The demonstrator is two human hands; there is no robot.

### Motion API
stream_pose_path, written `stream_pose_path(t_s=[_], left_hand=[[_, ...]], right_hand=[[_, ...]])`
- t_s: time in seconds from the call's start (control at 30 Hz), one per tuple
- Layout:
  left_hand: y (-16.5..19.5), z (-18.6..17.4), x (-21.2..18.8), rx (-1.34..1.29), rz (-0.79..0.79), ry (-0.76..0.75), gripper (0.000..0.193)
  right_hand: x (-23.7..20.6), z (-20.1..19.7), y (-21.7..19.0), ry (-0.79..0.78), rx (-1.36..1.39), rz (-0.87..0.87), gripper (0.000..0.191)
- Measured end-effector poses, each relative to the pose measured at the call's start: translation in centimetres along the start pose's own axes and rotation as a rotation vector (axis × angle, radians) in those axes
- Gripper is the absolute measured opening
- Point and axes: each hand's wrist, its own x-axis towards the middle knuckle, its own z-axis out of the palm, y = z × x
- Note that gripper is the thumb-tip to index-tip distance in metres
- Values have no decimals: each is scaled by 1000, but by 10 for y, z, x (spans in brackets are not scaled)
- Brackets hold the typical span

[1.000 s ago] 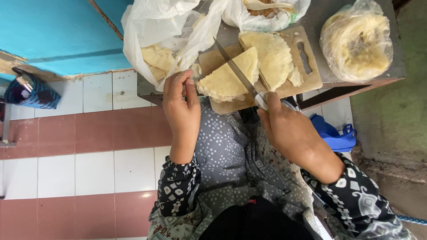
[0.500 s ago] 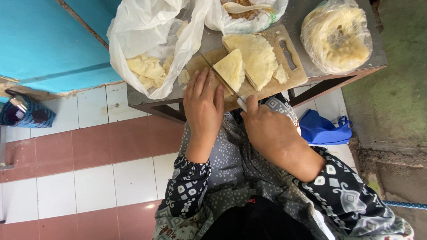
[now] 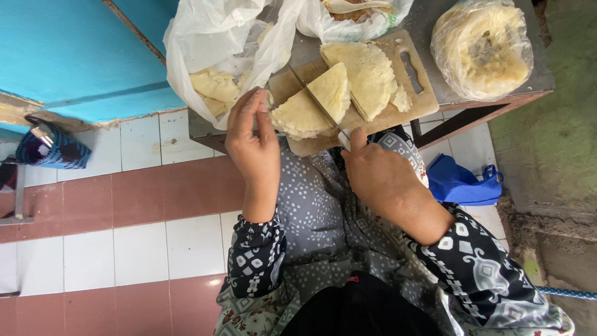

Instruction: The person sits on the floor with a cutting board on their lap, kneads a piece of dough, cuts it into smaller pieces with a knife, and folds each piece over a scoop of brown filling taken from a plastic bag, placing the folded pieces into a growing pile.

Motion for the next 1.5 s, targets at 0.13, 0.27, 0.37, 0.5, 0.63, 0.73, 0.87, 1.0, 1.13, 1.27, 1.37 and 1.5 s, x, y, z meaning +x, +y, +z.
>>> stream_pose_path(t_s=[0.13, 0.27, 0.37, 0.5, 0.63, 0.73, 0.87, 1.0, 1.13, 1.27, 1.37, 1.5], left_hand=[[8, 27, -10, 299, 145, -283, 34], [11, 44, -29, 496, 140, -433, 55], [10, 44, -35, 503, 125, -459, 56], [12, 40, -37, 556, 94, -504, 58], [15, 35, -38, 538, 87, -492, 58], [12, 35, -37, 539, 104, -498, 58], [9, 36, -35, 566, 93, -508, 55], [7, 35, -34, 560, 139, -476, 58], [6, 34, -36, 555, 134, -491, 58], [4, 34, -37, 545, 141, -511, 56], [4, 34, -36, 565, 161, -481, 57], [2, 37, -37, 567, 151, -487, 56]], right_hand=[[3, -3, 3, -14, 22, -24, 32], [-2, -4, 13, 23, 73, -99, 33], [3, -4, 15, -23, 113, -62, 34], [24, -9, -1, 10, 221, -83, 33], [13, -21, -22, 71, 153, -74, 32], [-10, -26, -26, -38, 118, 51, 33], [-1, -8, -23, -1, 145, 40, 30], [1, 18, -11, 71, 151, -61, 30], [-9, 21, -9, -18, 162, 117, 33], [13, 11, -22, 96, 169, -22, 30], [5, 7, -23, 119, 234, -27, 31], [-45, 9, -16, -3, 105, 154, 33]])
